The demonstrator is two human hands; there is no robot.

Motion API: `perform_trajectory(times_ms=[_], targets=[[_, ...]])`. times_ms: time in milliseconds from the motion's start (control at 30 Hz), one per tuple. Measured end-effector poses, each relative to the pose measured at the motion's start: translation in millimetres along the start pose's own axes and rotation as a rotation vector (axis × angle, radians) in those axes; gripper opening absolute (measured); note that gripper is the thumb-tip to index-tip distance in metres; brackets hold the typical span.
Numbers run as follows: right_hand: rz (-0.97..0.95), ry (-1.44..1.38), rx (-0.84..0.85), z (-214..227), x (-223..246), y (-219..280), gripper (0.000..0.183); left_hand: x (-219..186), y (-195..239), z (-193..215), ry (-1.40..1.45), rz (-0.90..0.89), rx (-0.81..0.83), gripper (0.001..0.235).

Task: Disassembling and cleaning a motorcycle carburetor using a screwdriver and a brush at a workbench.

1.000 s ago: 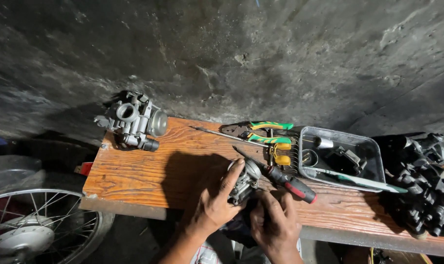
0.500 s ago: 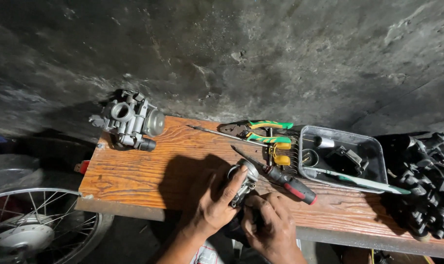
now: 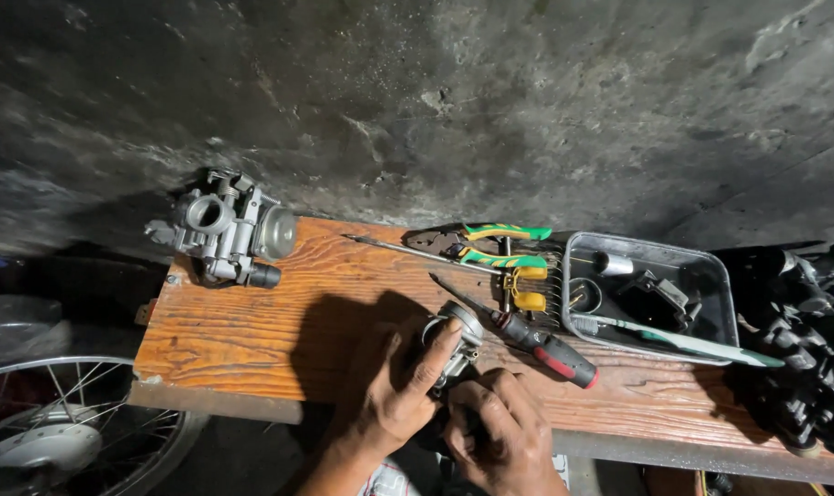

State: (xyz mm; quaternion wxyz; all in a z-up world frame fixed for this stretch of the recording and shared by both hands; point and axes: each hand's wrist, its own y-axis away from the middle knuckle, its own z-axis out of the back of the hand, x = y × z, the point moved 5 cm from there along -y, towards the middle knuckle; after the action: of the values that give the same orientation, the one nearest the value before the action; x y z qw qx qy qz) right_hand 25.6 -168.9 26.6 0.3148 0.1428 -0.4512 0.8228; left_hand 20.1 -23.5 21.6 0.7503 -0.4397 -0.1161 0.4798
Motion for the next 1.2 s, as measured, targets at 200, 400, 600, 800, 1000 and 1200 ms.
perform_trajectory(times_ms=[200, 400, 600, 800, 1000, 1200], targets=[[-0.246, 0.168, -0.042, -8.1, -29.8, 36.6, 0.027, -0.4, -3.7, 0.6, 0.000, -0.017, 0.002, 0.059], [-0.407, 0.379, -0.125, -11.8, -33.9, 38.3, 0.024, -1.2, -3.2, 3.1, 0.026, -0.002, 0.010, 0.062], [-0.197, 0.220, -0.077, -10.5, -24.5, 27.3, 0.020, -4.8, -2.3, -0.5, -0.080, 0.011, 0.019, 0.061], [-0.131, 0.060, 0.019, -7.8, -23.7, 27.3, 0.020, -0.1, 9.3, -7.7, -0.036, 0.028, 0.044, 0.076], [-0.084, 0.051, -0.013, -4.0, -7.7, 14.5, 0.005, -4.5, -5.5, 4.8, -0.033, 0.024, 0.006, 0.052], [0.006, 0.292, -0.140, -10.9, -7.2, 25.4, 0.013, -13.9, -7.4, 2.9, -0.110, 0.009, -0.015, 0.047]])
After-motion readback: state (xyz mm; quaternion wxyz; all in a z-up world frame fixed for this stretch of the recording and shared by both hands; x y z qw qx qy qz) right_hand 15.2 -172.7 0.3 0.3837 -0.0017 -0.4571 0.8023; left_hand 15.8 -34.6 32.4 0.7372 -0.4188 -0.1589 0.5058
